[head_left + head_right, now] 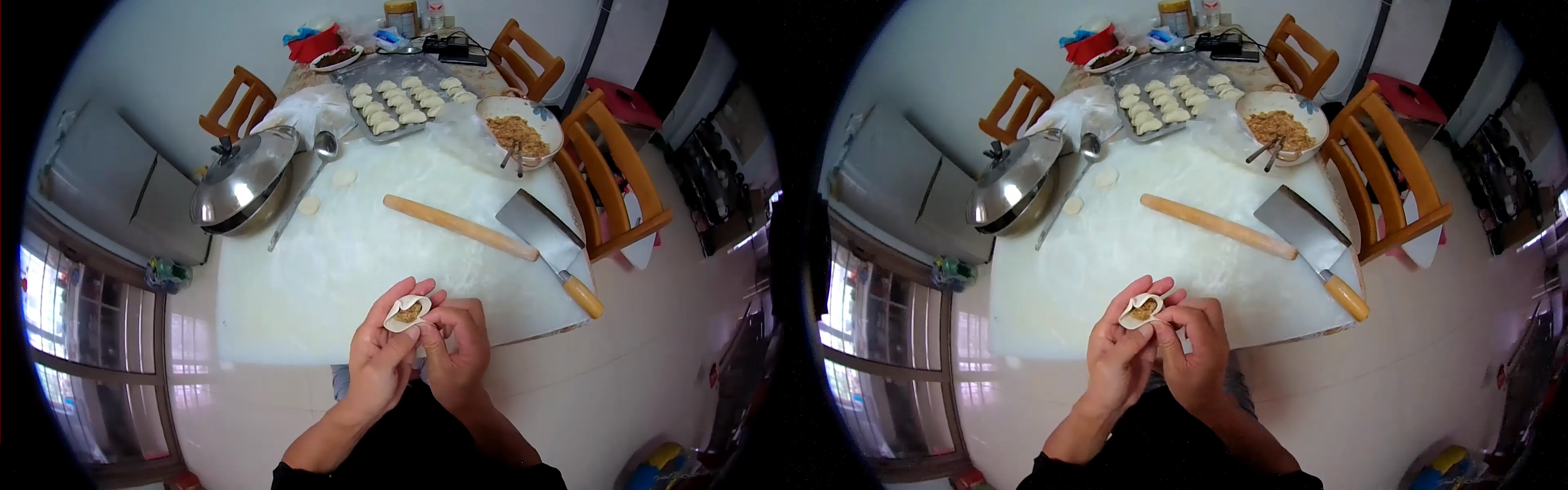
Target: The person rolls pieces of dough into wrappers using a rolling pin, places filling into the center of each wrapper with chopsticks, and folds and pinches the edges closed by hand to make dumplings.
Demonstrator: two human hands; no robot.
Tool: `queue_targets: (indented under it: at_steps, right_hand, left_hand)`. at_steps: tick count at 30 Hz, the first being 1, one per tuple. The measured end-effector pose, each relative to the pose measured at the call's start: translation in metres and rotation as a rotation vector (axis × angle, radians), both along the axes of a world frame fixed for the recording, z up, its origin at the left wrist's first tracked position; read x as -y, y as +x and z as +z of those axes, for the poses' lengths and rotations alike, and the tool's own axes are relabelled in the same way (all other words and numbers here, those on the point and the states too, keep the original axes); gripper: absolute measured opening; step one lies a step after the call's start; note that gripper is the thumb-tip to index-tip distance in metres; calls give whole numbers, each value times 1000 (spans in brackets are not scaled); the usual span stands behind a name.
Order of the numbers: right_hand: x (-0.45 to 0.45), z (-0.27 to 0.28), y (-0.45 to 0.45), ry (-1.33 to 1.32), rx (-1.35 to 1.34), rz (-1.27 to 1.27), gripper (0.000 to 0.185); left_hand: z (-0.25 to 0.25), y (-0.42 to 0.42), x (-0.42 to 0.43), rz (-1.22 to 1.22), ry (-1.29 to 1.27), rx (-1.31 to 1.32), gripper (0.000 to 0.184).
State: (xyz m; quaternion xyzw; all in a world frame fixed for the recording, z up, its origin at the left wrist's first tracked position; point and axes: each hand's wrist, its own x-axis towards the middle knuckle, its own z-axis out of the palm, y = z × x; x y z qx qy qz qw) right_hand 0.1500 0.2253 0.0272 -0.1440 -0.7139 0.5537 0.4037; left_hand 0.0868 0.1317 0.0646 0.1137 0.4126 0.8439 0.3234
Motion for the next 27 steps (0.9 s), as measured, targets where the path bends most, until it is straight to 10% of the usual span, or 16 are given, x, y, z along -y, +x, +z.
queue_targets:
  at_steps: [11,27]
  right_hand:
    - [-8,17,7,133,134,31,40]
    - [6,12,4,114,77,-36,26]
  left_hand:
    - [3,-25,17,-280,-319,-115,59]
    - [4,-24,26,-187,-331,-270,54]
